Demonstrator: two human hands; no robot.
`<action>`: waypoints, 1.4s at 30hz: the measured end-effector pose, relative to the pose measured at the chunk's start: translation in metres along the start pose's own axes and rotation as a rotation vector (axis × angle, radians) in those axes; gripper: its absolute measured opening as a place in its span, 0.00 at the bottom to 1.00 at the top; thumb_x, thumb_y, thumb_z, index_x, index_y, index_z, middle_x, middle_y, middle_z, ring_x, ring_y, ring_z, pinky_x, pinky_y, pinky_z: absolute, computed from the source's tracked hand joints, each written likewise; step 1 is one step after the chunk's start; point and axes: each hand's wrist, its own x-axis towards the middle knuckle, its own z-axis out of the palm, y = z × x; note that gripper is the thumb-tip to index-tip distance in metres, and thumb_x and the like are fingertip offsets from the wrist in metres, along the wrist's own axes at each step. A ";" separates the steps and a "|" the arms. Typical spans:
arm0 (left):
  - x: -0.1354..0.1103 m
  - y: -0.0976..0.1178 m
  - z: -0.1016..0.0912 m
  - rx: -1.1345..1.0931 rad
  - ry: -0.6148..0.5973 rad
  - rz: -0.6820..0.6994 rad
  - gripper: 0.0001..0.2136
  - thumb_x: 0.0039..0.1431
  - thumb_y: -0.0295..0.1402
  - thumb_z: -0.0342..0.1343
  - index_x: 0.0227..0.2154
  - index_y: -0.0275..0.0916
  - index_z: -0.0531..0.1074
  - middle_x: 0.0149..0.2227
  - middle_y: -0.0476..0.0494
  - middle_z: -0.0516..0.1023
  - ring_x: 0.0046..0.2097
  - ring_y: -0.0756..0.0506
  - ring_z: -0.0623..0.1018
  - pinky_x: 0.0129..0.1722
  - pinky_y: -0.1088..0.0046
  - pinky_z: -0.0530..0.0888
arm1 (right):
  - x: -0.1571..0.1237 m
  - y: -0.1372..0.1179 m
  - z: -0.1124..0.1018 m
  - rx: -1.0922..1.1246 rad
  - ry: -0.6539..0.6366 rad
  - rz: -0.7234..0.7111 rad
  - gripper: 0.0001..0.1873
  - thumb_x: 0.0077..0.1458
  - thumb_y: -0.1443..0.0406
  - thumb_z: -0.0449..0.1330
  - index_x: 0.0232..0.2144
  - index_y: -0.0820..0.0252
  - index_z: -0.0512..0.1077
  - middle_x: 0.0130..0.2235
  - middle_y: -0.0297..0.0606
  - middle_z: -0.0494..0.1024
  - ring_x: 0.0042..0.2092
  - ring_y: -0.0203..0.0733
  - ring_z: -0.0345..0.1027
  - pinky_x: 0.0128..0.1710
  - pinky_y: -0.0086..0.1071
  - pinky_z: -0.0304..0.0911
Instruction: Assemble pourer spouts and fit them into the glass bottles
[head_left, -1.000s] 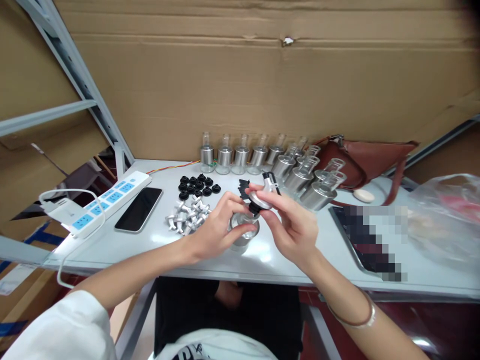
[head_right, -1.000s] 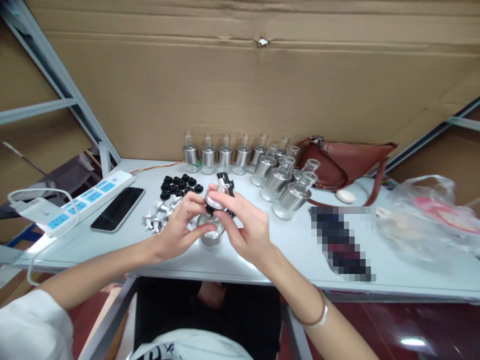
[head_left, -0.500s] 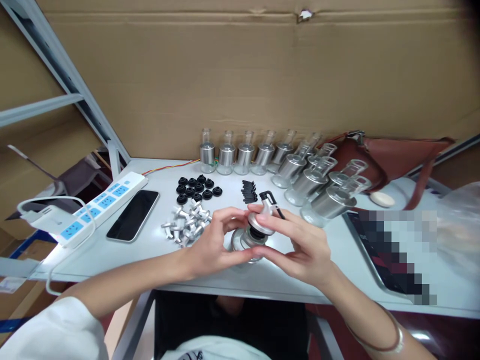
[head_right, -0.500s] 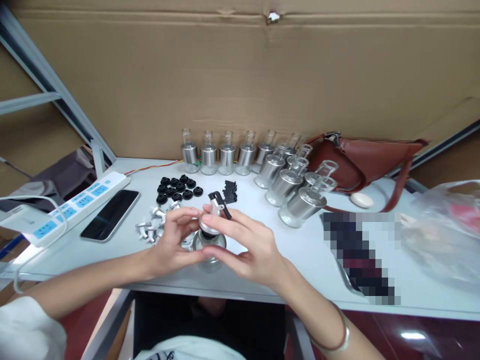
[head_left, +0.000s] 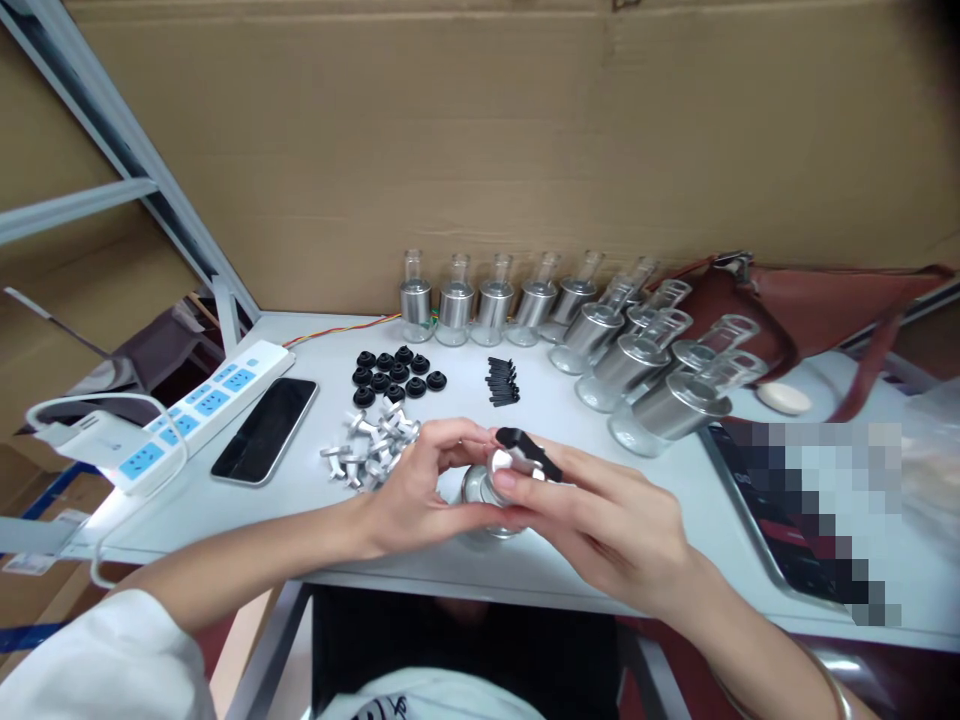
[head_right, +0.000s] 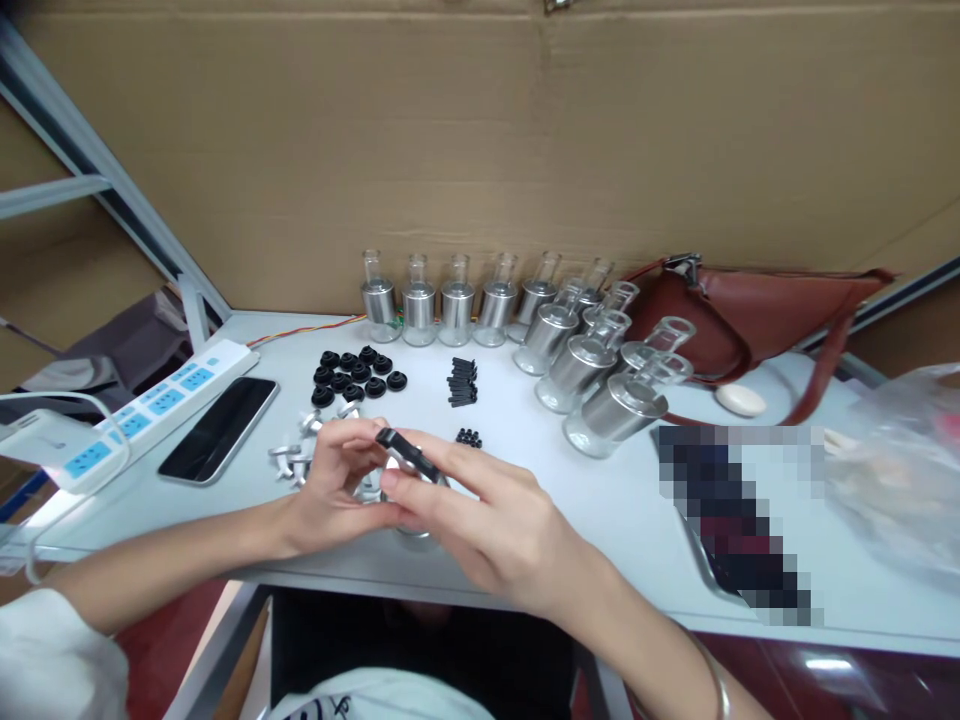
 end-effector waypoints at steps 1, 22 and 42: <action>-0.001 -0.002 0.000 -0.009 -0.002 0.001 0.23 0.58 0.29 0.60 0.53 0.47 0.57 0.43 0.47 0.72 0.42 0.49 0.79 0.42 0.73 0.79 | -0.001 0.000 0.001 0.005 0.001 -0.008 0.20 0.56 0.72 0.59 0.51 0.56 0.70 0.54 0.45 0.74 0.50 0.42 0.72 0.47 0.29 0.72; -0.005 -0.004 -0.004 -0.045 -0.071 0.015 0.27 0.58 0.27 0.59 0.56 0.47 0.55 0.41 0.45 0.67 0.42 0.49 0.76 0.43 0.71 0.79 | -0.007 -0.006 0.002 0.133 -0.007 0.052 0.19 0.56 0.78 0.53 0.46 0.59 0.72 0.50 0.48 0.75 0.50 0.40 0.72 0.46 0.30 0.72; 0.081 -0.046 -0.122 0.397 0.503 0.039 0.20 0.53 0.28 0.60 0.46 0.43 0.60 0.44 0.46 0.72 0.43 0.46 0.78 0.47 0.66 0.76 | -0.003 0.036 -0.002 0.011 0.208 0.055 0.26 0.60 0.72 0.52 0.59 0.52 0.60 0.60 0.45 0.65 0.61 0.50 0.58 0.57 0.51 0.61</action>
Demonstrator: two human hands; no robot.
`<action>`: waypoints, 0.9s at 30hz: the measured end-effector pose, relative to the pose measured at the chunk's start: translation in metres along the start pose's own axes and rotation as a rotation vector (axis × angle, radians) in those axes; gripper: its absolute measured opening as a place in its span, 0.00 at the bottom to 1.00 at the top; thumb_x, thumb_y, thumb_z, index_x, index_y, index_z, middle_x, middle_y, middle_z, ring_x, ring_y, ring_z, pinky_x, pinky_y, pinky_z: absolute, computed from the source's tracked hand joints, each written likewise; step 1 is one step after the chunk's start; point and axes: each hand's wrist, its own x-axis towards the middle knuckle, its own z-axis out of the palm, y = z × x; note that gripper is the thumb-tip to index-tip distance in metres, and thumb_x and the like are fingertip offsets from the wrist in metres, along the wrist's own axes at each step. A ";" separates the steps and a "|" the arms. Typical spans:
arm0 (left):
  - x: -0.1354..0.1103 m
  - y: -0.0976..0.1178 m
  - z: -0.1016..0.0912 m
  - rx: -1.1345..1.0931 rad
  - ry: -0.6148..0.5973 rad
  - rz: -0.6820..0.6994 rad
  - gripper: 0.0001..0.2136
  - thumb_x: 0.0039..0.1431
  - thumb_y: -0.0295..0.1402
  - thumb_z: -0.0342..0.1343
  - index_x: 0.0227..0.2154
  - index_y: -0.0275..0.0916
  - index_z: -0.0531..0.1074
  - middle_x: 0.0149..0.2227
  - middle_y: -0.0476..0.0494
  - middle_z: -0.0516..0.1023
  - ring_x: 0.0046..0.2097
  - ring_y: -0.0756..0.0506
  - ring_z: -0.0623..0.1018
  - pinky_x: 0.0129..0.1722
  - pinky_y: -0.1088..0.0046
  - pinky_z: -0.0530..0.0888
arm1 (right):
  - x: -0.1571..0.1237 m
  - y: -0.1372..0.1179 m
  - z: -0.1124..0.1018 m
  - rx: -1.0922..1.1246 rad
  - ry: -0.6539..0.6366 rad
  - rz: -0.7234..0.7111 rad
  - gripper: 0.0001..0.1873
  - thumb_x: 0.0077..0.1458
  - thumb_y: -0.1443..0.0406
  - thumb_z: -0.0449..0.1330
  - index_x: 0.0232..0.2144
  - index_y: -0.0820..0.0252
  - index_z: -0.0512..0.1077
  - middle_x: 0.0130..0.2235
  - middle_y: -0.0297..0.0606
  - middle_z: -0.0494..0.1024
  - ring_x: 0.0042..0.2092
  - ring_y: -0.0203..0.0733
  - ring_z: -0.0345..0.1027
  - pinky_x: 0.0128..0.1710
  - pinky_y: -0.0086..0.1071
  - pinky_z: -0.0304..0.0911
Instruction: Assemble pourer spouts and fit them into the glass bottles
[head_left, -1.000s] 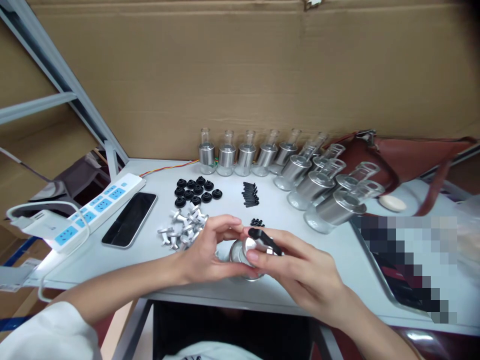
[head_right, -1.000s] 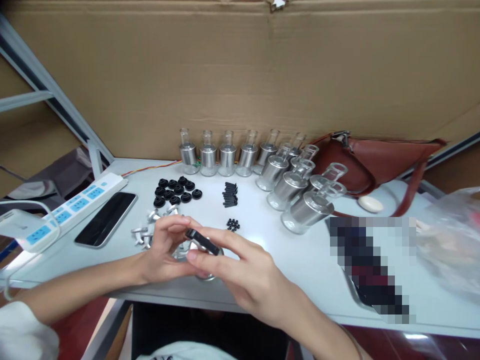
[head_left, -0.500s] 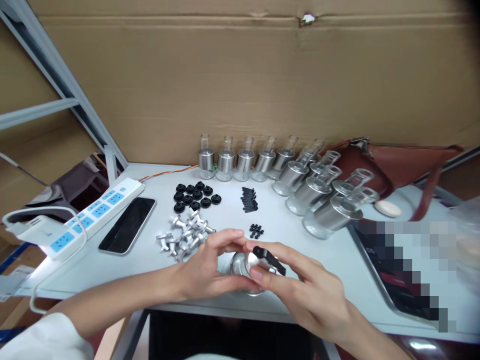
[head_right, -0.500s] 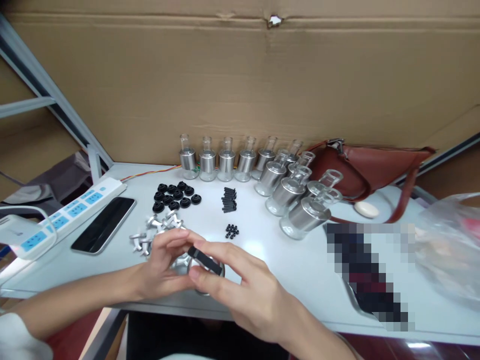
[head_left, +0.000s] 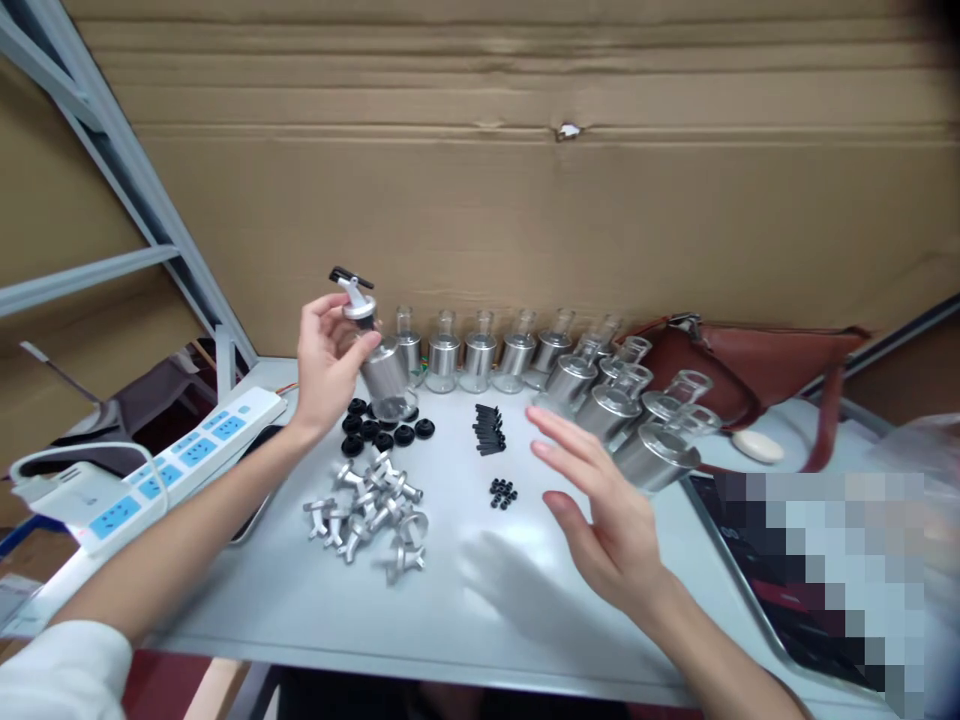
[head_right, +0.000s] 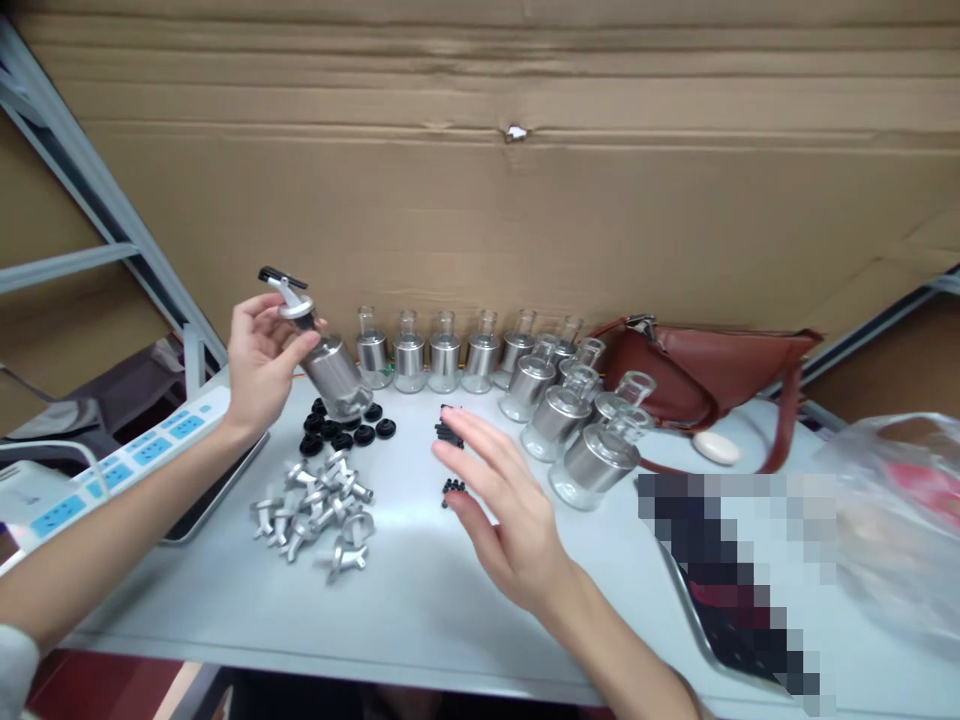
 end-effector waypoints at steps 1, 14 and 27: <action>0.009 -0.015 -0.005 0.050 0.033 -0.009 0.20 0.52 0.28 0.61 0.45 0.42 0.59 0.43 0.46 0.71 0.43 0.46 0.78 0.48 0.65 0.75 | 0.001 0.001 0.001 -0.018 -0.019 -0.029 0.23 0.61 0.72 0.51 0.58 0.54 0.62 0.58 0.47 0.68 0.60 0.48 0.60 0.56 0.49 0.62; 0.021 -0.113 -0.033 0.470 -0.034 -0.183 0.19 0.54 0.30 0.54 0.45 0.36 0.53 0.46 0.34 0.68 0.47 0.41 0.73 0.51 0.56 0.69 | 0.017 0.003 0.017 0.115 -0.046 0.034 0.13 0.63 0.67 0.50 0.48 0.58 0.69 0.48 0.46 0.76 0.53 0.45 0.69 0.51 0.44 0.67; 0.029 -0.121 -0.026 0.524 -0.150 -0.156 0.27 0.50 0.31 0.60 0.50 0.36 0.53 0.54 0.30 0.64 0.57 0.37 0.68 0.59 0.52 0.62 | 0.018 0.030 0.037 0.076 -0.094 0.061 0.13 0.59 0.72 0.55 0.46 0.59 0.69 0.45 0.46 0.77 0.50 0.43 0.70 0.49 0.42 0.69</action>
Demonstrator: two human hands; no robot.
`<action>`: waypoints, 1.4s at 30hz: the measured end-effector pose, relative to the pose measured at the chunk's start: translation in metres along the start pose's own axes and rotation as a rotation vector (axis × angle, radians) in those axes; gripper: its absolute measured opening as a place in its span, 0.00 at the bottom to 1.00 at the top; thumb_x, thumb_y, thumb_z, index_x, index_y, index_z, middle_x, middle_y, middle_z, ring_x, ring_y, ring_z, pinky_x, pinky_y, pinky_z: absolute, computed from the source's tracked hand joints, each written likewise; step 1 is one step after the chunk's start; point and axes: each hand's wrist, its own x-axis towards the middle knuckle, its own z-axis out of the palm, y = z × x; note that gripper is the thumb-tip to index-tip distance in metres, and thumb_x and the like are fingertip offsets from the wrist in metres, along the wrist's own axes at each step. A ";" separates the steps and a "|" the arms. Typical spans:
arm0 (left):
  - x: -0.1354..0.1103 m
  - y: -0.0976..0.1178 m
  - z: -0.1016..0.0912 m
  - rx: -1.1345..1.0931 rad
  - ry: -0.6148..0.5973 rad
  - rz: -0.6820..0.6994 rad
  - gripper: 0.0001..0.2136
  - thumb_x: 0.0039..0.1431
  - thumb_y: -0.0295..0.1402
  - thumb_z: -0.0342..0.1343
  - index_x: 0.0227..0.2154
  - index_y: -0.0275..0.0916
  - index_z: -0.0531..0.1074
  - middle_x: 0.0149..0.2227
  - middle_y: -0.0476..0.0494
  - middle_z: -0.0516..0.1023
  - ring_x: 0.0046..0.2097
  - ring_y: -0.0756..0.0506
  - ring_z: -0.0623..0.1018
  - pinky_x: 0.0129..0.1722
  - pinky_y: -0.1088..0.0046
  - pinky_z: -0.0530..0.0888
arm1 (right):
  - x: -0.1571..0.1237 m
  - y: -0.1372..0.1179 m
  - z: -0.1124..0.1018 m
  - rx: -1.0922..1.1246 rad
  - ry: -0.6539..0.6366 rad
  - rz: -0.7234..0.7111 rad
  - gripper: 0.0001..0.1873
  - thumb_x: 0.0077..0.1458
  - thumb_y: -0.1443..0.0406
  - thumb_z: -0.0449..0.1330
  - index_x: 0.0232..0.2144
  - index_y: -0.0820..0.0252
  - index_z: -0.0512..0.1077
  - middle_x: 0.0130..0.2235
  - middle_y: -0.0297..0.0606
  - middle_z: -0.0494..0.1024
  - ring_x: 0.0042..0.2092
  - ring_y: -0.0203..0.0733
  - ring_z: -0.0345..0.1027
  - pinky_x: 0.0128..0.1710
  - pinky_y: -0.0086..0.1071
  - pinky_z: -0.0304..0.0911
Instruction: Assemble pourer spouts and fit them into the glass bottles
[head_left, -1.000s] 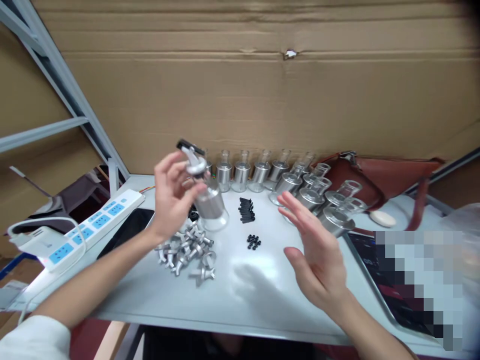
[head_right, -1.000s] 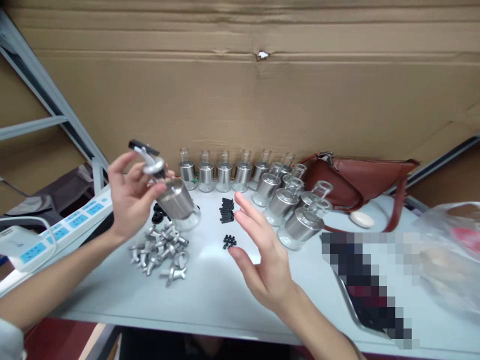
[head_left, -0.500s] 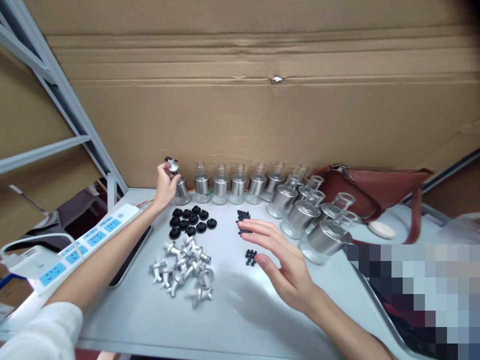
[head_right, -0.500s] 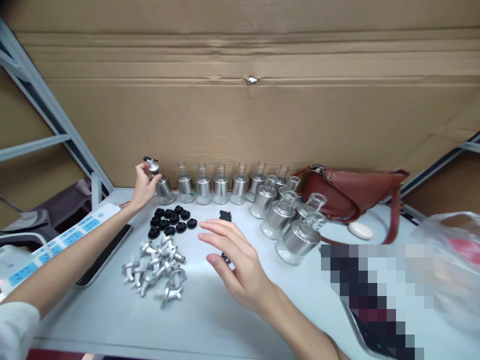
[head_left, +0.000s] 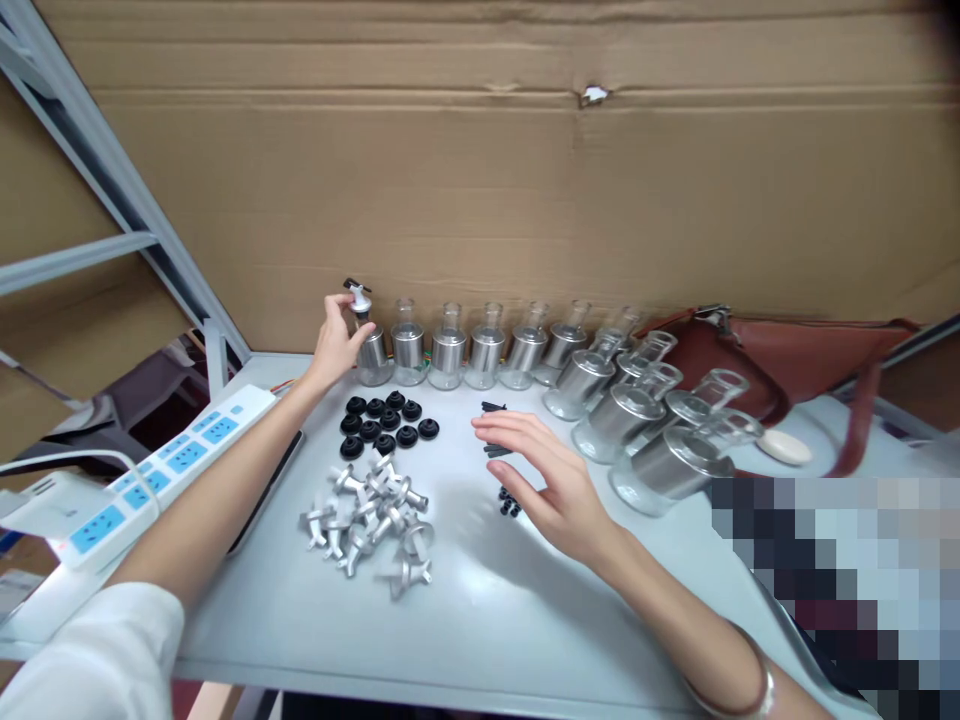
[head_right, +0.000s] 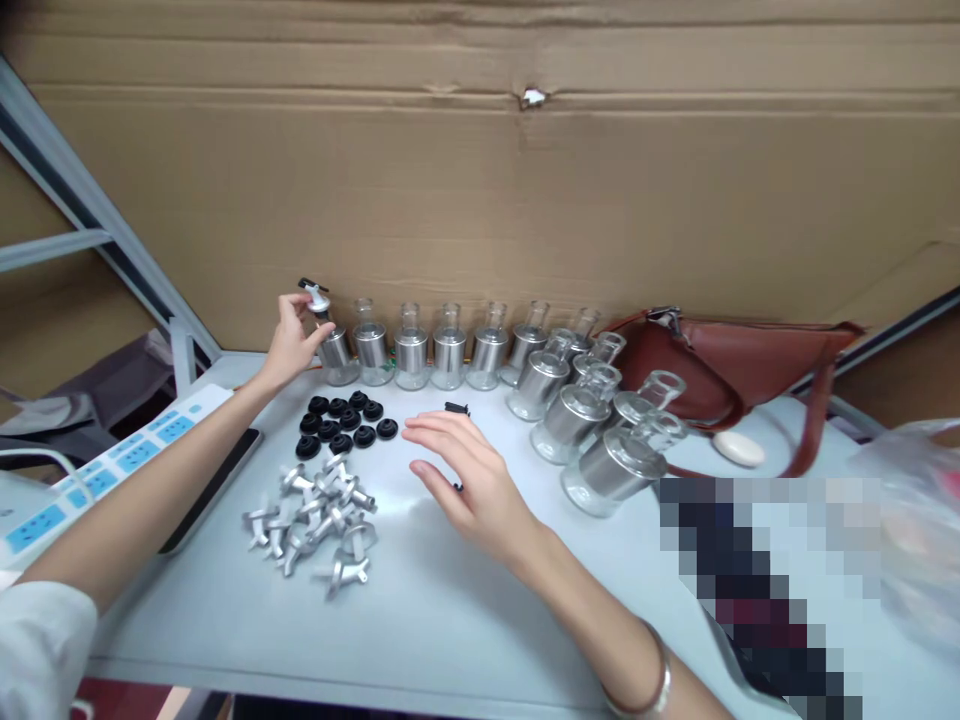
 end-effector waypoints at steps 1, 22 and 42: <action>-0.005 0.005 -0.002 0.011 0.028 -0.002 0.31 0.48 0.29 0.60 0.53 0.37 0.50 0.57 0.28 0.60 0.60 0.36 0.64 0.60 0.52 0.61 | -0.001 0.002 0.001 -0.009 -0.006 0.006 0.13 0.59 0.72 0.55 0.46 0.59 0.69 0.45 0.46 0.77 0.50 0.44 0.70 0.49 0.43 0.69; -0.128 0.115 -0.055 0.115 -0.924 0.133 0.15 0.62 0.36 0.54 0.51 0.41 0.68 0.50 0.41 0.74 0.50 0.42 0.72 0.48 0.66 0.65 | -0.022 0.013 -0.001 -0.275 -0.305 -0.045 0.10 0.60 0.73 0.52 0.39 0.61 0.71 0.41 0.45 0.79 0.46 0.46 0.71 0.42 0.41 0.69; -0.159 0.150 -0.021 -0.279 -0.417 0.481 0.24 0.58 0.23 0.58 0.56 0.37 0.59 0.43 0.40 0.73 0.47 0.47 0.75 0.46 0.73 0.75 | -0.023 0.000 0.008 0.025 -0.147 0.147 0.06 0.56 0.69 0.62 0.38 0.61 0.71 0.33 0.39 0.79 0.35 0.40 0.71 0.36 0.36 0.66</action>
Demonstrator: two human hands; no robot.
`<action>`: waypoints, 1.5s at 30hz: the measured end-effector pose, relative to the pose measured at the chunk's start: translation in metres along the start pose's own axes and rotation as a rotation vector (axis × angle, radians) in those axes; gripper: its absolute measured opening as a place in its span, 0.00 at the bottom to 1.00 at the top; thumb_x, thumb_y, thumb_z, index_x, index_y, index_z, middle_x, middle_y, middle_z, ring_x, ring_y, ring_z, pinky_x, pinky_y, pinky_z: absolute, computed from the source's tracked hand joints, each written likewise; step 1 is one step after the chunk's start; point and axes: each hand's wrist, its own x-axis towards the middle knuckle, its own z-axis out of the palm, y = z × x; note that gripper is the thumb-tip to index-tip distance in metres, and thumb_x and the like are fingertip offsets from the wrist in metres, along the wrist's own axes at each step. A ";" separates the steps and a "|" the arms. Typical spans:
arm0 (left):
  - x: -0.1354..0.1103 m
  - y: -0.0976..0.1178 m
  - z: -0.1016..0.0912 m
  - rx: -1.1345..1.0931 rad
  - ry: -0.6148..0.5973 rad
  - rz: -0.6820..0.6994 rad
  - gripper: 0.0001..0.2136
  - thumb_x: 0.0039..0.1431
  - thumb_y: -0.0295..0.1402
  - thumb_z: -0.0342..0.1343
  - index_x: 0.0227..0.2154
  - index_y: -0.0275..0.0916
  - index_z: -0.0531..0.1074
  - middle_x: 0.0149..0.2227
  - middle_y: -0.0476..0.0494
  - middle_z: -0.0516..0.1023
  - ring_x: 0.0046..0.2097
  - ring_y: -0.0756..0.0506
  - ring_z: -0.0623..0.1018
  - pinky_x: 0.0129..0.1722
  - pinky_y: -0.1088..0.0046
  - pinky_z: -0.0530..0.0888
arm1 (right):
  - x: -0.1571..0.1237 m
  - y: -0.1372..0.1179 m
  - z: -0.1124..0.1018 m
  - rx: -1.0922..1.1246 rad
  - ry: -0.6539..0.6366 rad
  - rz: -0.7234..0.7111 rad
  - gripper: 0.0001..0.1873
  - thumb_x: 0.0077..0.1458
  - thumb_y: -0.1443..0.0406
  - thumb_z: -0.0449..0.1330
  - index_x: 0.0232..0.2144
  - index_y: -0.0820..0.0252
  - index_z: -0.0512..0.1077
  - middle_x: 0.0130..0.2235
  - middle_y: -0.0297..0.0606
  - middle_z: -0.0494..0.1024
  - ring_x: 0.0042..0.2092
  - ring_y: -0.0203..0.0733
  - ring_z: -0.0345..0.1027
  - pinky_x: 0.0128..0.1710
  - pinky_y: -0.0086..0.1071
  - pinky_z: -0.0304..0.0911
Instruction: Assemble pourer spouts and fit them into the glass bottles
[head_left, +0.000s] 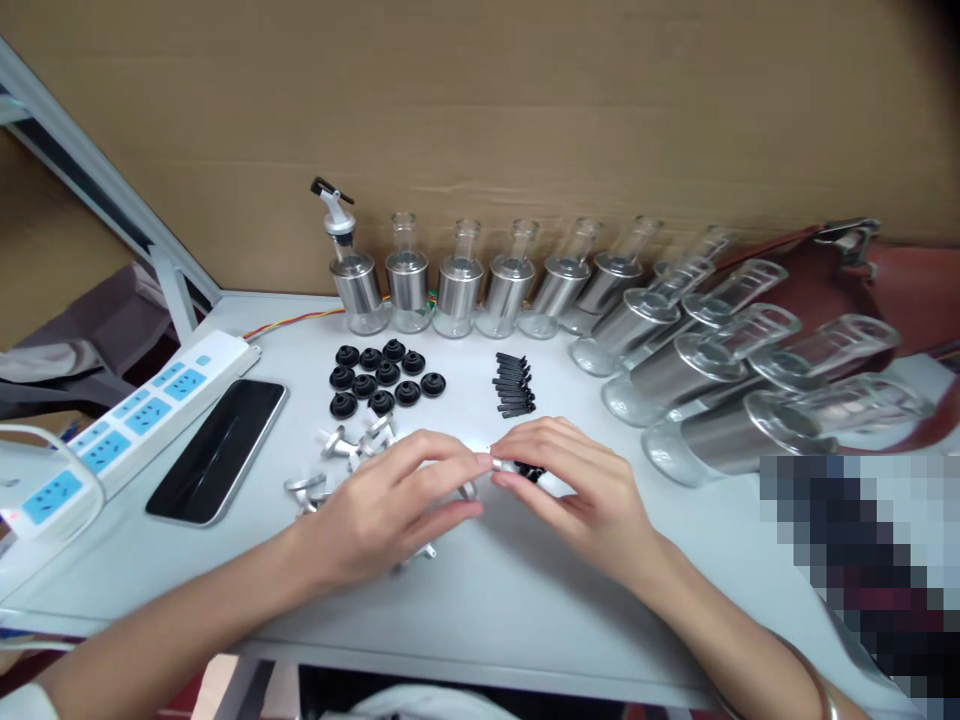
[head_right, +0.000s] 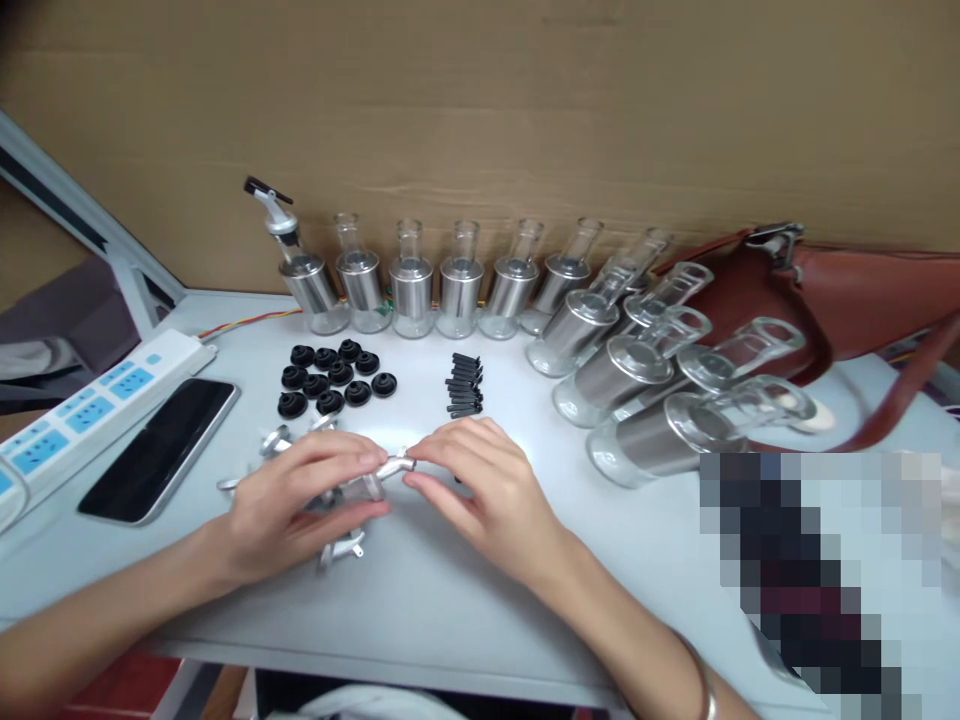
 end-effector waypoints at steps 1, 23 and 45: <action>-0.001 0.000 0.002 -0.008 0.009 -0.006 0.24 0.58 0.23 0.58 0.56 0.37 0.59 0.43 0.39 0.73 0.47 0.47 0.75 0.47 0.72 0.75 | 0.000 -0.001 0.000 0.006 0.013 0.006 0.06 0.56 0.70 0.61 0.37 0.61 0.71 0.32 0.38 0.79 0.34 0.39 0.71 0.36 0.35 0.65; -0.009 0.007 -0.002 0.265 -0.148 -0.017 0.07 0.67 0.28 0.48 0.44 0.35 0.68 0.40 0.43 0.78 0.42 0.48 0.76 0.49 0.66 0.65 | 0.000 0.003 0.000 -0.071 0.029 -0.046 0.07 0.57 0.72 0.59 0.39 0.60 0.70 0.34 0.40 0.80 0.37 0.40 0.74 0.37 0.37 0.64; -0.009 0.010 0.002 0.269 -0.141 -0.037 0.08 0.67 0.29 0.47 0.44 0.33 0.69 0.38 0.42 0.80 0.39 0.48 0.77 0.50 0.65 0.63 | -0.015 0.047 -0.033 -0.366 -0.327 0.172 0.06 0.58 0.70 0.57 0.32 0.59 0.75 0.40 0.42 0.77 0.45 0.48 0.69 0.44 0.43 0.67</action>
